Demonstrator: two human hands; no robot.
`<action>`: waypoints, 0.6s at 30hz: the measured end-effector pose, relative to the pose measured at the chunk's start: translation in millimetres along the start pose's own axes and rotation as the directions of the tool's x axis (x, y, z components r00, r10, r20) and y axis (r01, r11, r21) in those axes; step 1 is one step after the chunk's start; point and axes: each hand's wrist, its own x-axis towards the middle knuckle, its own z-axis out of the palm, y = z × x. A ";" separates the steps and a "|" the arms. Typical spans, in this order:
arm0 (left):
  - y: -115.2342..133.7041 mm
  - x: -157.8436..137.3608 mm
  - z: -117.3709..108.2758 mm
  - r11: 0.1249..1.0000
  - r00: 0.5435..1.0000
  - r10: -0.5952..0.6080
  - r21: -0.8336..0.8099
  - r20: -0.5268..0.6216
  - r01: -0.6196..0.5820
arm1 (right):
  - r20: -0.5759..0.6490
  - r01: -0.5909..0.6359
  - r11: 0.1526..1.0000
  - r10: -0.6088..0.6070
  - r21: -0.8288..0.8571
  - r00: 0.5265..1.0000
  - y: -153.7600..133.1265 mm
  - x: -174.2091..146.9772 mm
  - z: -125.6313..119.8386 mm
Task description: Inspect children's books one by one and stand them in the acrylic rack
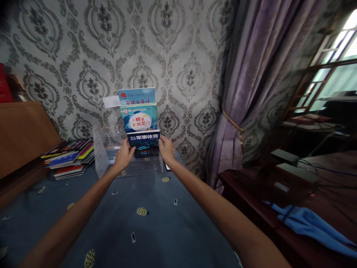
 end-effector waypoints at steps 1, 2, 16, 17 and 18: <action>0.7 -0.6 -1.1 1.000 1.000 0.001 0.006 0.002 -0.001 | 0.001 -0.003 1.000 0.003 0.001 1.000 -0.3 -0.7 0.1; 1.3 -1.2 -2.1 1.000 1.000 0.003 0.008 0.005 -0.003 | 0.003 -0.005 1.000 0.005 0.002 1.000 -0.7 -1.5 0.2; 0.3 -7.2 -5.1 0.999 0.999 0.040 -0.037 0.005 -0.039 | -0.002 -0.048 0.999 0.048 0.019 0.999 -5.6 -13.0 3.5; -1.4 -7.9 -4.9 0.997 0.999 0.048 -0.053 -0.001 -0.048 | 0.002 -0.049 0.999 0.049 0.020 0.999 -6.3 -13.7 3.1; -3.1 -9.0 -5.0 0.995 0.998 0.059 -0.074 -0.015 -0.060 | 0.004 -0.048 0.999 0.048 0.021 0.999 -6.9 -14.7 2.4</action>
